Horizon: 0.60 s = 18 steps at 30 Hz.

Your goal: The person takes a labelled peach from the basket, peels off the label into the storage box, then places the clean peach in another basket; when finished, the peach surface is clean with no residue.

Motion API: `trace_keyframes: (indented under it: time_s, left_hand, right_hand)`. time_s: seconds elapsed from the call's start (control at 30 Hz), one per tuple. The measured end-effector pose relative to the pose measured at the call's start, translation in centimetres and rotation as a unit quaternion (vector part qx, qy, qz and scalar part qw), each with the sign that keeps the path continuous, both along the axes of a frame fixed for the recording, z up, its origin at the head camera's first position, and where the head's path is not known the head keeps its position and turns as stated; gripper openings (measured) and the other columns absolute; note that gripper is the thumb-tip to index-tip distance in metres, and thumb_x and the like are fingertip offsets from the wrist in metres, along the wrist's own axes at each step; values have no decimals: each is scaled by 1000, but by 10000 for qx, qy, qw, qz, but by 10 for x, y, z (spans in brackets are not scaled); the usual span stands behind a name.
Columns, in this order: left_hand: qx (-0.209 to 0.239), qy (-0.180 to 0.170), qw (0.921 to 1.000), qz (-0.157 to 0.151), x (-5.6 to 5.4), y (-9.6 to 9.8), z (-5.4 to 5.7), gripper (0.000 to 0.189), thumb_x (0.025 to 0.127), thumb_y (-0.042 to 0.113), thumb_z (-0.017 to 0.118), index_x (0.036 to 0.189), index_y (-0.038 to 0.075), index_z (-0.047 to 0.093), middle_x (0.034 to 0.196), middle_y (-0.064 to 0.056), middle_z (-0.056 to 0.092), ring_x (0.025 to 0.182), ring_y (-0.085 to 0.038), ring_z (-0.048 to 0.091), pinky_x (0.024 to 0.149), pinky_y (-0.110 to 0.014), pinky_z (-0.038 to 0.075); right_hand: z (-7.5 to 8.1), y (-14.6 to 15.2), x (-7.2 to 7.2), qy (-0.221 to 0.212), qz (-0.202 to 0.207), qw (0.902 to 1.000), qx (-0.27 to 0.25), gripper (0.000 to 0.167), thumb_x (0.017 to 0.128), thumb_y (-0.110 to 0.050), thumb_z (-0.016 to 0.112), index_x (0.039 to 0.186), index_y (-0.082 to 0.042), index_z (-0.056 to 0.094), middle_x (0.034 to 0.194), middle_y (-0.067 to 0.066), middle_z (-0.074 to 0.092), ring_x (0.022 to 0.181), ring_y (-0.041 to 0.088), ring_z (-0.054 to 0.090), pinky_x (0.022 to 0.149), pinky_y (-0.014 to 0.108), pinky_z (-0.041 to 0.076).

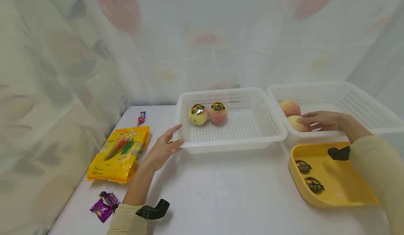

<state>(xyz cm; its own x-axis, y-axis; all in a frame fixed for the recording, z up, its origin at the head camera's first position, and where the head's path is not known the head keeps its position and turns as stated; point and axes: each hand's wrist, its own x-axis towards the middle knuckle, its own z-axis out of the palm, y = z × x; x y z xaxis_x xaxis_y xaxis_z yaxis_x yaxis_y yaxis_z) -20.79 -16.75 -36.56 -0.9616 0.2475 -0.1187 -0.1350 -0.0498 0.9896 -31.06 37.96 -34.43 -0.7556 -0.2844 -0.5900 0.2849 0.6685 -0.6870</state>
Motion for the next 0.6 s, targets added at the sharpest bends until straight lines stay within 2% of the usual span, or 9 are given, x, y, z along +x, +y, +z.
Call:
trace_keyframes:
  time_s: [0.2, 0.33, 0.43, 0.5, 0.6]
  left_hand:
    - [6, -2, 10000, -3, 1, 0, 1, 65, 95, 4, 58, 151, 11, 26, 155, -10, 16, 128, -43, 35, 95, -31, 46]
    - [0, -6, 10000, -26, 0, 1, 0, 65, 95, 3, 57, 151, 11, 25, 155, -10, 17, 128, -42, 35, 97, -32, 45]
    - [-44, -17, 10000, -35, -1, 0, 0, 65, 95, 4, 57, 151, 11, 25, 156, -10, 14, 128, -42, 35, 99, -34, 43]
    - [-53, -29, 10000, -24, -1, 0, 0, 65, 95, 4, 57, 151, 11, 25, 156, -9, 13, 129, -41, 35, 99, -35, 42]
    - [-39, -44, 10000, -14, -2, -1, -2, 65, 95, 4, 57, 151, 11, 25, 156, -9, 13, 129, -41, 35, 100, -35, 42]
  right_hand:
    - [8, 20, -1, 381, -1, 9991, -205, 77, 101, -42, 43, 145, 11, 10, 143, 38, 22, 128, 48, 35, 93, 47, 48]
    - [27, 28, -2, 797, 66, 9966, -208, 76, 103, -39, 39, 145, 13, 4, 143, 42, 16, 129, 52, 30, 93, 50, 47]
    - [44, 26, -4, 1117, 125, 9932, -289, 72, 103, -37, 38, 146, 11, 5, 144, 40, 17, 128, 51, 32, 93, 51, 46]
    - [55, 21, -6, 1330, 159, 9903, -355, 69, 103, -36, 38, 147, 7, 7, 145, 37, 20, 127, 46, 37, 93, 50, 47]
    - [69, 6, -9, 1576, 141, 9858, -570, 65, 104, -34, 39, 149, 2, 10, 147, 31, 22, 119, 27, 51, 92, 46, 48]
